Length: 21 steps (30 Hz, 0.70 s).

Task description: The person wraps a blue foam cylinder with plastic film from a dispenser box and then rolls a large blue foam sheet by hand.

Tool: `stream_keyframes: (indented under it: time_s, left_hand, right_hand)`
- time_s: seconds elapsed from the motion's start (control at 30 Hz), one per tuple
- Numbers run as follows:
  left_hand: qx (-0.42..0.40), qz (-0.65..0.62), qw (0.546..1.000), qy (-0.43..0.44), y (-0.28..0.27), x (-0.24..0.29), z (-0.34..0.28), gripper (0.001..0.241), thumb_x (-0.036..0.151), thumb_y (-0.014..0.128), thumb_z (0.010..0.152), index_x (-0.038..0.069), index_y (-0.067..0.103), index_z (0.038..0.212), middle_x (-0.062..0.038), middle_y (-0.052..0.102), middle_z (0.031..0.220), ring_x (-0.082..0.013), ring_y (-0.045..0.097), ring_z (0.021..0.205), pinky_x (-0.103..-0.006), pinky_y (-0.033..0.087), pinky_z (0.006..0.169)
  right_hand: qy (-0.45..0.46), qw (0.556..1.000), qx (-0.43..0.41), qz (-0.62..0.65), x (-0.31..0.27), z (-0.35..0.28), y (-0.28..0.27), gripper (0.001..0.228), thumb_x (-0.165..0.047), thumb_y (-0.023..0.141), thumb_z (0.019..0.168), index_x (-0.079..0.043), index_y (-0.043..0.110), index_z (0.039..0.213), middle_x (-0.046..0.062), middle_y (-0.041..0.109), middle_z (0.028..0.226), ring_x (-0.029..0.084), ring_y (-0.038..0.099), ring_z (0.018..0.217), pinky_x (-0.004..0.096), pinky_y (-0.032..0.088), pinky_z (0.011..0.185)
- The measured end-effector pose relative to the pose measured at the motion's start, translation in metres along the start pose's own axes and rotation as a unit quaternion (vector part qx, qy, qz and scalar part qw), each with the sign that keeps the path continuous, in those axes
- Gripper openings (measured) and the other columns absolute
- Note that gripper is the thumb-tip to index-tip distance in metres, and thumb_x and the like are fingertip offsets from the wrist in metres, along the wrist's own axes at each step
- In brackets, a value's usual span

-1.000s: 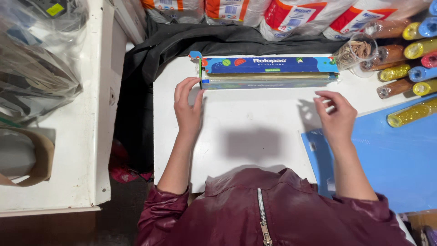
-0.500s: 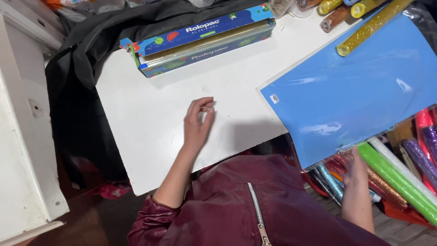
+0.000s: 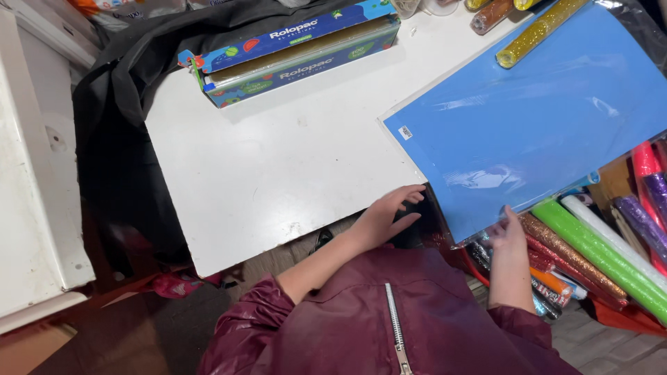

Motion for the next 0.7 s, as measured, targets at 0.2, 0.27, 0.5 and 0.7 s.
stream_keyframes:
  time_s: [0.2,0.27,0.5,0.7]
  left_hand:
    - [0.042,-0.14,0.981,-0.125,0.04,-0.031,0.01,0.07,0.017,0.066,0.105,-0.002,0.029,0.162,-0.026,0.058,0.147,-0.0374,0.061,0.136,-0.0435,0.061,0.099]
    - [0.082,-0.165,0.977,-0.11,0.051,-0.044,0.019,0.071,0.015,0.068,0.103,-0.005,0.032,0.161,-0.029,0.056,0.147,-0.041,0.061,0.134,-0.0433,0.064,0.095]
    - [0.309,-0.034,0.944,-0.112,0.03,-0.027,0.003,0.042,-0.001,0.058,0.105,0.002,0.051,0.146,-0.017,0.044,0.133,-0.0308,0.047,0.123,-0.0401,0.052,0.103]
    - [0.383,-0.309,0.852,-0.179,0.045,-0.063,-0.011,0.06,0.003,0.062,0.105,-0.003,0.031,0.157,-0.023,0.048,0.138,-0.0316,0.053,0.129,-0.0445,0.053,0.107]
  right_hand:
    - [0.074,0.99,-0.116,0.043,-0.001,-0.044,0.064,0.052,-0.041,0.086,0.098,-0.011,0.06,0.131,0.012,0.07,0.118,0.022,0.07,0.097,0.046,0.063,0.094]
    - [0.064,0.986,-0.151,0.01,-0.018,-0.081,0.078,0.056,-0.043,0.087,0.097,-0.009,0.061,0.133,0.012,0.071,0.124,0.025,0.073,0.11,0.047,0.056,0.104]
    - [0.059,0.964,-0.258,-0.022,-0.079,-0.212,0.09,0.034,-0.027,0.081,0.096,-0.008,0.072,0.123,0.006,0.075,0.113,0.019,0.071,0.101,0.037,0.053,0.101]
    - [0.056,0.947,-0.317,-0.015,-0.051,-0.136,0.061,0.027,-0.015,0.08,0.096,0.002,0.072,0.116,0.017,0.075,0.11,0.028,0.075,0.1,0.05,0.059,0.101]
Point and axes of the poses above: each hand's wrist, its own z-axis towards the middle knuckle, its own y-axis out of the palm, x = y × z, the point moved 9 cm from there along z, towards the middle knuckle
